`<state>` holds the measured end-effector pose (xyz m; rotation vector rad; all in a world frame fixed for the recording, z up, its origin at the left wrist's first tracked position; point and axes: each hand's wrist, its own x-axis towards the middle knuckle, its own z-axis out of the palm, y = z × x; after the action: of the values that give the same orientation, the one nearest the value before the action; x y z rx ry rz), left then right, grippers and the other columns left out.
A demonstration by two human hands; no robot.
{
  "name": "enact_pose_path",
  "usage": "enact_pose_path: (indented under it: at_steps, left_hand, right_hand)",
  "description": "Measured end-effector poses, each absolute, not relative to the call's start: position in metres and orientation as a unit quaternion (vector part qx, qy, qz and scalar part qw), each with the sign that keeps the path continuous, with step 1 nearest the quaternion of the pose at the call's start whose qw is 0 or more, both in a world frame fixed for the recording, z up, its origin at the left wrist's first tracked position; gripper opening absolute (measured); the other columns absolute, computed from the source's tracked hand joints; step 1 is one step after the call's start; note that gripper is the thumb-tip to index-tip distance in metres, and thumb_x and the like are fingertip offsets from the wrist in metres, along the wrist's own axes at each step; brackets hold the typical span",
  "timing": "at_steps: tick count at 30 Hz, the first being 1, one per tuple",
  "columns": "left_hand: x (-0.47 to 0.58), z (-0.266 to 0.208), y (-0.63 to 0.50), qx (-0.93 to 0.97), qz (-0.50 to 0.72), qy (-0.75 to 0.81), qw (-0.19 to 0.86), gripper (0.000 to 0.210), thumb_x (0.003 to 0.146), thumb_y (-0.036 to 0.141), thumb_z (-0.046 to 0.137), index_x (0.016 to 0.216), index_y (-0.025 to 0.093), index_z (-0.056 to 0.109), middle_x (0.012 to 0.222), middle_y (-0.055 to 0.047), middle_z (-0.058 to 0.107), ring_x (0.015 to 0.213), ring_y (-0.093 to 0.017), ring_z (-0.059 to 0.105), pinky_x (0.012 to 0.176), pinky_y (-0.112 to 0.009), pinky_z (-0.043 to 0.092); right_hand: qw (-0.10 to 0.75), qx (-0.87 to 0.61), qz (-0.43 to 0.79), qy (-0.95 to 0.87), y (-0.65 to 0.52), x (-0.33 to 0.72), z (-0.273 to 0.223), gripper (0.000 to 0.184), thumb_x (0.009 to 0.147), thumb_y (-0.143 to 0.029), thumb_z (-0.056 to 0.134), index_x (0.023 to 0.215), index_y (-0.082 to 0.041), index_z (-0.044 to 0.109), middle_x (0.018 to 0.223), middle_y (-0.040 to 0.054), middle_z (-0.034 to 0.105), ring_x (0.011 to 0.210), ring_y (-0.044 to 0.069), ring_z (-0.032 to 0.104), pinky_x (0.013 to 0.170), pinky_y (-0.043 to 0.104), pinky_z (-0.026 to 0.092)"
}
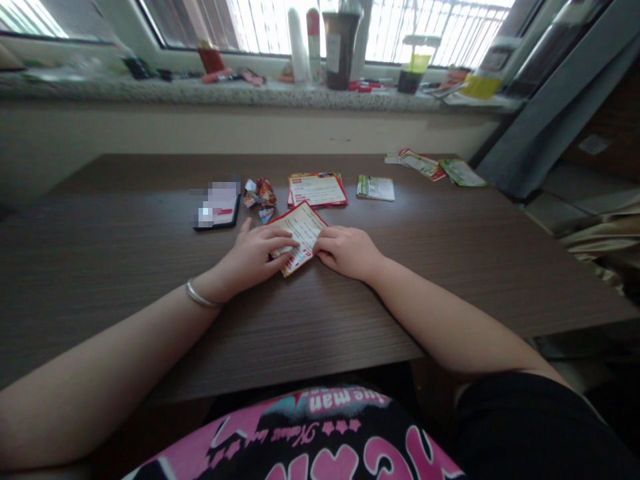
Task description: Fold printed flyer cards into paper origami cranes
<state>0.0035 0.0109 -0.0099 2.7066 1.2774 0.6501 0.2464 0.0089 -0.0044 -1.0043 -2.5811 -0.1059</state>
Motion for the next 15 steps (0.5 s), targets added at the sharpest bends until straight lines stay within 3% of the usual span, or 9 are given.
enact_pose_path:
  at_steps: [6, 13, 15]
  left_hand:
    - [0.0045, -0.0091, 0.0099, 0.91, 0.187, 0.368, 0.042, 0.028, 0.089, 0.037, 0.056, 0.112, 0.029, 0.069, 0.122, -0.006, 0.065, 0.119, -0.028, 0.055, 0.112, -0.067, 0.011]
    - [0.0041, -0.0077, 0.0123, 0.934, 0.186, 0.299, 0.055, 0.023, 0.091, 0.032, 0.054, 0.108, 0.024, 0.069, 0.12, -0.006, 0.066, 0.115, -0.024, 0.058, 0.112, -0.06, 0.023]
    - [0.0046, -0.0069, 0.0125, 0.938, 0.192, 0.283, 0.059, 0.021, 0.091, 0.03, 0.055, 0.105, 0.023, 0.069, 0.118, -0.007, 0.067, 0.112, -0.024, 0.06, 0.109, -0.055, 0.032]
  right_hand:
    - [0.191, -0.376, -0.015, -0.907, 0.0094, 0.2456, -0.0033, 0.015, 0.089, -0.021, 0.054, 0.091, -0.023, 0.069, 0.097, 0.0035, 0.07, 0.092, 0.019, 0.063, 0.075, 0.03, 0.046]
    - [0.209, -0.396, -0.012, -0.894, 0.0117, 0.2468, -0.0067, 0.015, 0.088, -0.024, 0.055, 0.095, -0.023, 0.068, 0.099, 0.004, 0.071, 0.093, 0.02, 0.063, 0.078, 0.031, 0.047]
    - [0.211, -0.392, -0.013, -0.895, 0.0121, 0.2468, -0.0072, 0.014, 0.087, -0.023, 0.056, 0.095, -0.023, 0.069, 0.098, 0.0043, 0.071, 0.093, 0.02, 0.063, 0.079, 0.032, 0.047]
